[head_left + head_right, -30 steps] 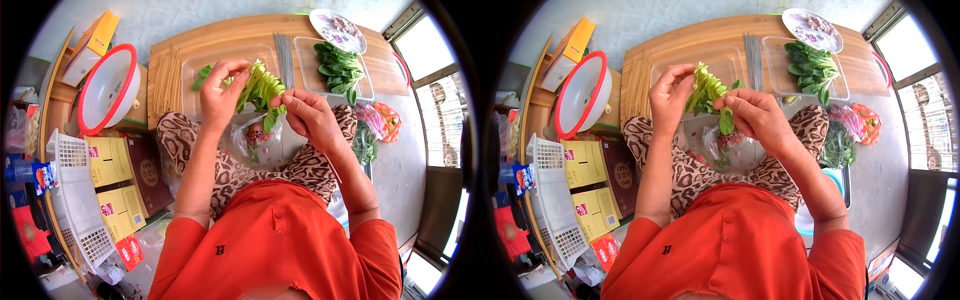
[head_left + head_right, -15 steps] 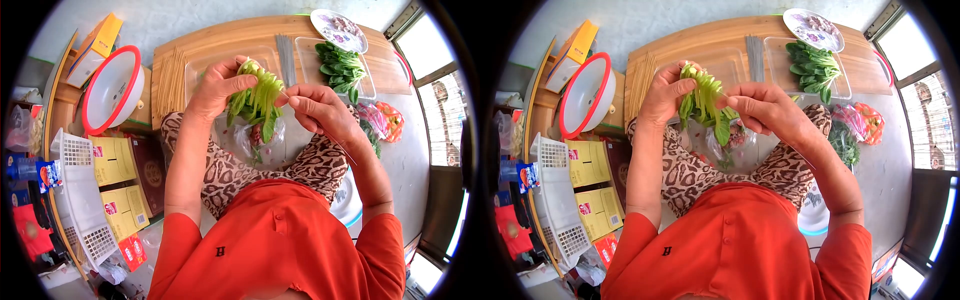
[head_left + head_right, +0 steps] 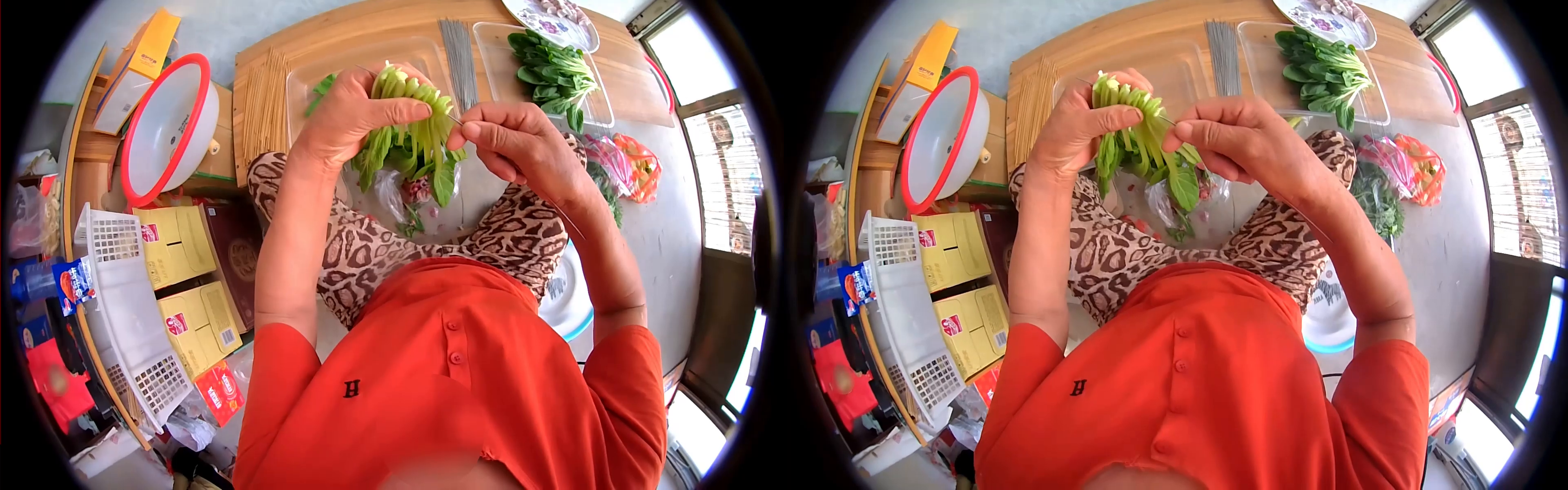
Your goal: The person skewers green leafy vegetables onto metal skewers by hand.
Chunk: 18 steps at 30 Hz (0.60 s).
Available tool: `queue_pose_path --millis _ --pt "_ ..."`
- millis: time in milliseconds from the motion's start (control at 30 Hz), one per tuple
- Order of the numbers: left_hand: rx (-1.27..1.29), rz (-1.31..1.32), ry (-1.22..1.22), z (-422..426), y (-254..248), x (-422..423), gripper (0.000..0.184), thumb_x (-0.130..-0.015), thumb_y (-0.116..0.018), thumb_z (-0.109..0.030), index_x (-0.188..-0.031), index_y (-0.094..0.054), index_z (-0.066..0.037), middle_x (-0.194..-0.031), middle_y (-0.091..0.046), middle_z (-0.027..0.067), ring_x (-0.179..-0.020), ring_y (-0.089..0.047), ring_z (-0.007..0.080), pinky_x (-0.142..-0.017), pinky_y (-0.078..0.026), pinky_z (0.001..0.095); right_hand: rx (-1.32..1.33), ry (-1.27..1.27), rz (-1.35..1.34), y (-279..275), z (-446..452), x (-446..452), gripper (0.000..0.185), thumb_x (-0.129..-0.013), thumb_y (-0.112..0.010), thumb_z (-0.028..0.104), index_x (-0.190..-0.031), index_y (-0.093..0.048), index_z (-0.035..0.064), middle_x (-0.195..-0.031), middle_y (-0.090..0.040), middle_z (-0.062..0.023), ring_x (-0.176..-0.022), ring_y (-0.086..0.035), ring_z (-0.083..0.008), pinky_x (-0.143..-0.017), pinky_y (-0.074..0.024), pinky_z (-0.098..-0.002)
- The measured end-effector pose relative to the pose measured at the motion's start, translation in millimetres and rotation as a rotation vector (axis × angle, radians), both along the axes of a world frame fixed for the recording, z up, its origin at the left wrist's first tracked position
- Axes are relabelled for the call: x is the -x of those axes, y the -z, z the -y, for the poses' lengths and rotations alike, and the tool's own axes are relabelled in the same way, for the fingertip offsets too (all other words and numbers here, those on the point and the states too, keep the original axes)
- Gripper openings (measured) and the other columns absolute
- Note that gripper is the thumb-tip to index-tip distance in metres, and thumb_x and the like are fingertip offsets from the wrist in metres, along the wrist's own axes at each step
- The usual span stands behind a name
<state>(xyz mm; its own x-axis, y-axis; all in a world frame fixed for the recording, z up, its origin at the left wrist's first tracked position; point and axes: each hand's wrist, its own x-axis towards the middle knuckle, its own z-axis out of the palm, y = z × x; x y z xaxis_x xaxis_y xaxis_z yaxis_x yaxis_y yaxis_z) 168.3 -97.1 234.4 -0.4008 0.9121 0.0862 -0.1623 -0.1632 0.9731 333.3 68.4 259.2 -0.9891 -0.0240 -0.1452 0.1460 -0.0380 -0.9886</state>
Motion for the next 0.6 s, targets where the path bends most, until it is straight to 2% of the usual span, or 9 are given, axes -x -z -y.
queue_pose_path --millis 67,200,267,300,333,467,533,600 --pt "-0.043 -0.029 -0.011 -1.5 5.9 1.7 0.019 -0.075 -0.077 -0.006 -0.092 -0.069 -0.002 -0.085 -0.066 0.0008 -0.078 -0.060 0.0095 -0.073 -0.047 0.0237 0.009 -0.005 0.003 1.2 0.1 0.9 0.027 -0.098 -0.051 0.025 -0.093 -0.066 0.0021 -0.048 -0.034 0.0078 -0.041 -0.027 -0.0016 -0.040 -0.0192 -0.0200" --pt "-0.047 -0.032 0.004 -1.9 11.2 -2.4 0.020 -0.074 -0.078 -0.007 -0.091 -0.069 -0.002 -0.083 -0.066 0.0003 -0.078 -0.060 0.0087 -0.072 -0.047 0.0230 0.040 -0.025 0.046 8.5 0.3 3.5 0.026 -0.097 -0.052 0.024 -0.092 -0.066 0.0022 -0.048 -0.037 0.0064 -0.041 -0.029 -0.0021 -0.040 -0.0204 -0.0199" --pt "0.092 -0.010 0.004 -0.6 7.6 -5.2 0.021 -0.071 -0.079 -0.009 -0.088 -0.066 -0.004 -0.090 -0.060 0.0025 -0.086 -0.056 0.0122 -0.079 -0.044 0.0268 0.045 -0.035 0.067 8.3 -0.9 5.6 0.025 -0.096 -0.053 0.023 -0.092 -0.066 0.0022 -0.048 -0.039 0.0051 -0.041 -0.031 -0.0027 -0.040 -0.0219 -0.0201" --pt "0.053 -0.024 0.000 -2.4 8.8 -4.3 0.024 -0.074 -0.079 -0.010 -0.094 -0.069 -0.002 -0.089 -0.066 0.0014 -0.082 -0.060 0.0080 -0.075 -0.047 0.0218 0.079 -0.032 0.075 8.3 -1.0 6.0 0.026 -0.096 -0.053 0.023 -0.091 -0.066 0.0020 -0.048 -0.039 0.0052 -0.041 -0.031 -0.0027 -0.040 -0.0219 -0.0200" --pt "0.049 -0.028 -0.001 -1.7 8.1 -3.6 0.024 -0.074 -0.079 -0.010 -0.094 -0.069 -0.002 -0.089 -0.066 0.0014 -0.082 -0.060 0.0080 -0.075 -0.047 0.0218 0.114 -0.029 0.085 9.1 -1.3 6.6 0.026 -0.096 -0.053 0.024 -0.091 -0.066 0.0018 -0.048 -0.039 0.0052 -0.041 -0.031 -0.0027 -0.040 -0.0218 -0.0199" --pt "-0.009 0.159 -0.023 3.2 13.6 -2.0 0.036 -0.076 -0.079 -0.016 -0.106 -0.066 -0.002 -0.096 -0.067 0.0032 -0.089 -0.061 0.0108 -0.082 -0.048 0.0244 0.170 -0.002 0.099 10.0 -6.3 5.6 0.026 -0.096 -0.053 0.023 -0.093 -0.066 0.0012 -0.049 -0.037 0.0059 -0.042 -0.030 -0.0026 -0.040 -0.0206 -0.0199" --pt "-0.035 0.251 -0.038 6.9 17.8 4.8 0.040 -0.080 -0.075 -0.023 -0.111 -0.062 -0.001 -0.106 -0.065 0.0057 -0.095 -0.062 0.0141 -0.086 -0.050 0.0284 0.177 -0.002 0.097 11.5 -9.9 4.7 0.026 -0.097 -0.053 0.023 -0.093 -0.066 0.0013 -0.049 -0.037 0.0061 -0.042 -0.029 -0.0026 -0.040 -0.0204 -0.0198" --pt "-0.034 0.255 -0.032 8.2 23.0 10.0 0.036 -0.083 -0.072 -0.020 -0.112 -0.062 -0.001 -0.107 -0.066 0.0070 -0.097 -0.063 0.0160 -0.088 -0.050 0.0300 0.183 -0.006 0.095 10.2 -9.8 5.5 0.026 -0.097 -0.053 0.023 -0.094 -0.066 0.0013 -0.049 -0.037 0.0063 -0.042 -0.029 -0.0026 -0.040 -0.0202 -0.0197"
